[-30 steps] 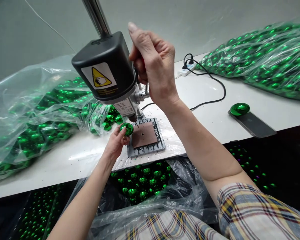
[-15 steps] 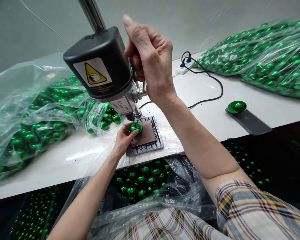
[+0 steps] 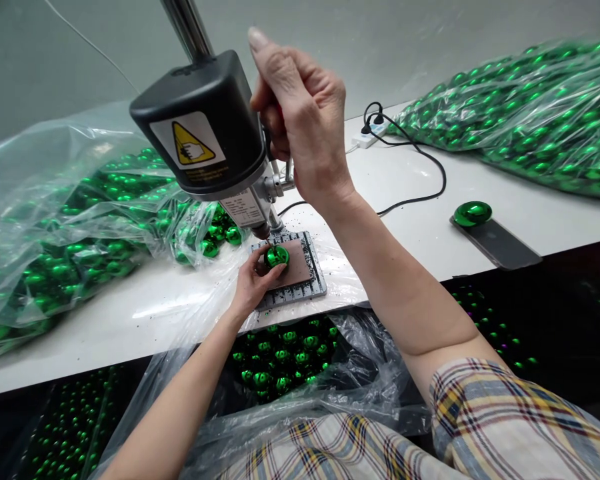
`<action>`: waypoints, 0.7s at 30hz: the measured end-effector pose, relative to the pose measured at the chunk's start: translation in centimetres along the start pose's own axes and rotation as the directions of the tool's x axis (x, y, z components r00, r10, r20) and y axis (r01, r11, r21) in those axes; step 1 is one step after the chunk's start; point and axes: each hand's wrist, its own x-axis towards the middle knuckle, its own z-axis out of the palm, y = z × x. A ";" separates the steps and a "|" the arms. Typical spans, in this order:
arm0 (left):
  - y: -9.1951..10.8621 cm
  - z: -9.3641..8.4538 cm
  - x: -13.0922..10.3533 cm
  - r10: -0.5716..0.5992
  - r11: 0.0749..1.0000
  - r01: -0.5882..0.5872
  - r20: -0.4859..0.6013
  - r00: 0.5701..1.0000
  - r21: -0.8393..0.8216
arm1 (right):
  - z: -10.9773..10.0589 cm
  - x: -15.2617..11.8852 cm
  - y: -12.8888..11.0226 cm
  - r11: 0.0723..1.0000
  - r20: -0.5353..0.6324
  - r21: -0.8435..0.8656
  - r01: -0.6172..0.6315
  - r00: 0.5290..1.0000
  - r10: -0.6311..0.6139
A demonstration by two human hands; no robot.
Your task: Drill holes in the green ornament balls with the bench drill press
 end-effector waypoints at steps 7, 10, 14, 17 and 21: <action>-0.7 0.3 0.0 0.185 0.970 -0.179 -0.021 0.983 0.165 | 0.4 -1.1 -0.9 0.999 -0.045 -0.035 -0.009 0.999 0.008; -1.0 0.4 0.0 0.181 0.969 -0.173 -0.029 0.983 0.177 | 0.4 -2.1 -1.4 0.996 -0.065 -0.093 0.000 0.998 -0.006; -0.8 0.3 0.0 0.156 0.969 -0.151 -0.010 0.988 0.197 | 0.3 -2.7 -1.6 0.992 -0.077 -0.117 0.035 0.996 -0.045; -0.6 0.2 0.1 0.146 0.968 -0.144 0.006 0.989 0.203 | 0.1 -2.9 -1.4 0.987 -0.072 -0.151 0.052 0.995 -0.063; -0.5 0.1 0.1 0.142 0.972 -0.142 0.011 0.990 0.189 | -0.4 -3.9 -1.0 0.974 -0.058 -0.199 0.105 0.991 -0.119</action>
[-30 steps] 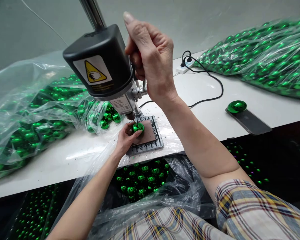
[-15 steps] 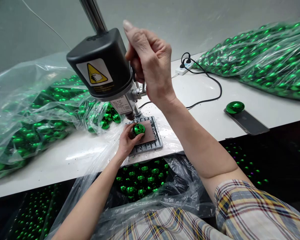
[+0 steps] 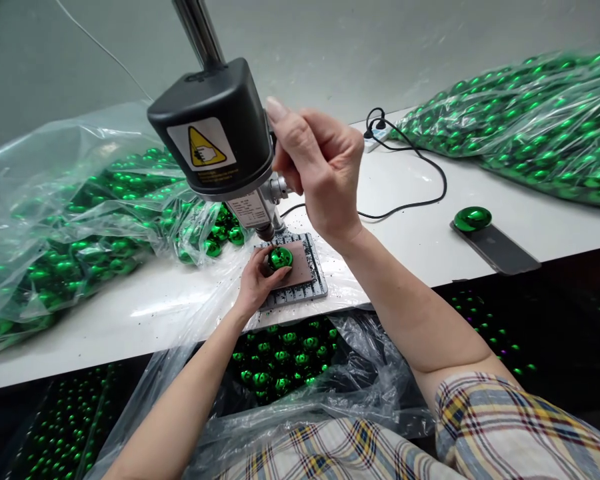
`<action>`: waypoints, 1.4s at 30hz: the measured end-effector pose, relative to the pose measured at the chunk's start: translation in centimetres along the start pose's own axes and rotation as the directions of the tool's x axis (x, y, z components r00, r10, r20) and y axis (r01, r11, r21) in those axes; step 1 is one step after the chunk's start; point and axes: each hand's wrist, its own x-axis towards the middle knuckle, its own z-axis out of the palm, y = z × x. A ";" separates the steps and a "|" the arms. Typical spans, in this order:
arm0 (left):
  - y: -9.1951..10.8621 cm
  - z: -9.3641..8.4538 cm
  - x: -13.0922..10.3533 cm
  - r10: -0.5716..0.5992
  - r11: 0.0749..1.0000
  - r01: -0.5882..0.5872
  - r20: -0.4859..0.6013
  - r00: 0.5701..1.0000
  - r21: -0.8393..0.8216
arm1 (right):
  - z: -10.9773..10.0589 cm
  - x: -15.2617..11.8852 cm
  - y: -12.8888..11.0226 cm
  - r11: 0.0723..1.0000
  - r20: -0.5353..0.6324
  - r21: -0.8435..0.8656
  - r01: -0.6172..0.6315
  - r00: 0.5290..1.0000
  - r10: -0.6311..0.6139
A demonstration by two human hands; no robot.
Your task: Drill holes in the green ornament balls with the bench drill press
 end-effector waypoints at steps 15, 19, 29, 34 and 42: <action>0.4 0.0 -0.1 0.020 0.999 -0.020 -0.007 1.000 0.037 | -2.7 -5.4 2.9 0.958 0.037 0.109 0.266 0.962 -0.272; 0.3 0.1 -0.1 0.015 0.999 -0.015 -0.009 1.000 0.036 | -3.0 -5.6 3.8 0.923 0.058 0.128 0.363 0.926 -0.372; -0.1 0.3 -0.1 0.012 1.000 -0.011 -0.028 1.000 0.018 | -3.4 -6.4 5.1 0.924 0.090 0.103 0.367 0.922 -0.377; 0.4 0.6 -0.3 -0.069 0.998 0.069 -0.057 0.996 0.001 | -0.7 -2.4 1.1 0.982 -0.057 0.137 0.127 0.991 -0.120; 3.6 -5.6 -3.8 -0.114 0.973 0.052 0.274 0.955 0.225 | 0.7 2.8 1.0 0.993 0.031 0.071 -0.099 0.995 0.097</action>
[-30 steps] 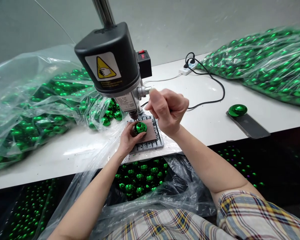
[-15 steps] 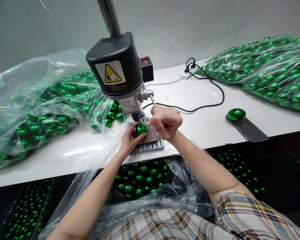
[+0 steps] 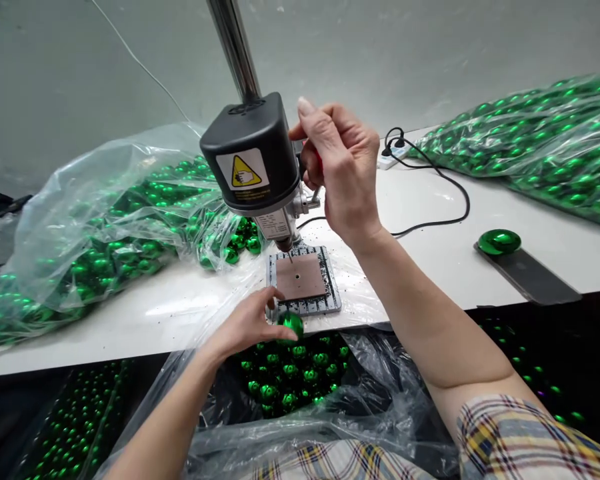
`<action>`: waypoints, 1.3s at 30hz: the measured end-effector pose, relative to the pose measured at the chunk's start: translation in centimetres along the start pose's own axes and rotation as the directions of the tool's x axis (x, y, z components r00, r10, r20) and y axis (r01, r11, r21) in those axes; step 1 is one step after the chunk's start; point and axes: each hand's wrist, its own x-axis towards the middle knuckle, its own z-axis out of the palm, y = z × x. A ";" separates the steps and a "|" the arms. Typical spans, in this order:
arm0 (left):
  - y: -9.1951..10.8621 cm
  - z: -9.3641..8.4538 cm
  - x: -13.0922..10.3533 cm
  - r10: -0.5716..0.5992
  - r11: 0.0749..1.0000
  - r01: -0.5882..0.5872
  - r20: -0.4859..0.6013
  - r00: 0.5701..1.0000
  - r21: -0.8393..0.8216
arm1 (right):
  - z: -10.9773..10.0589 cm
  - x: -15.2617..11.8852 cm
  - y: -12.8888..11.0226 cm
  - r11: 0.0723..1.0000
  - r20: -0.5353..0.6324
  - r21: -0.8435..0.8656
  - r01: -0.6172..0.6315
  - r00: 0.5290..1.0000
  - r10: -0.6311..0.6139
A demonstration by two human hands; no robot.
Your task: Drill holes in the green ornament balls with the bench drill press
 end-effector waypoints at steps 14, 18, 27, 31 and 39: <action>-8.0 -5.5 12.4 0.022 0.877 0.057 -0.157 0.987 0.477 | 0.0 -0.4 -0.1 0.999 0.003 0.035 0.031 0.999 -0.032; -6.7 -5.7 9.8 -0.193 0.954 0.093 -0.347 0.918 -0.286 | 0.0 -0.5 -0.4 0.997 -0.010 0.073 0.002 1.000 -0.001; -3.0 -1.5 5.3 -0.364 0.357 0.159 0.019 0.931 -0.920 | 0.4 -0.7 -0.7 0.999 -0.041 0.010 0.049 0.998 -0.049; -3.1 0.8 5.3 -0.414 0.529 0.095 -0.158 0.897 -0.843 | 0.2 -0.7 -0.6 0.998 -0.037 -0.031 0.062 0.997 -0.063; -2.9 3.3 5.7 -0.270 0.705 0.025 -0.236 0.933 -0.709 | 0.1 -0.6 -0.6 0.998 -0.013 -0.025 0.054 0.998 -0.055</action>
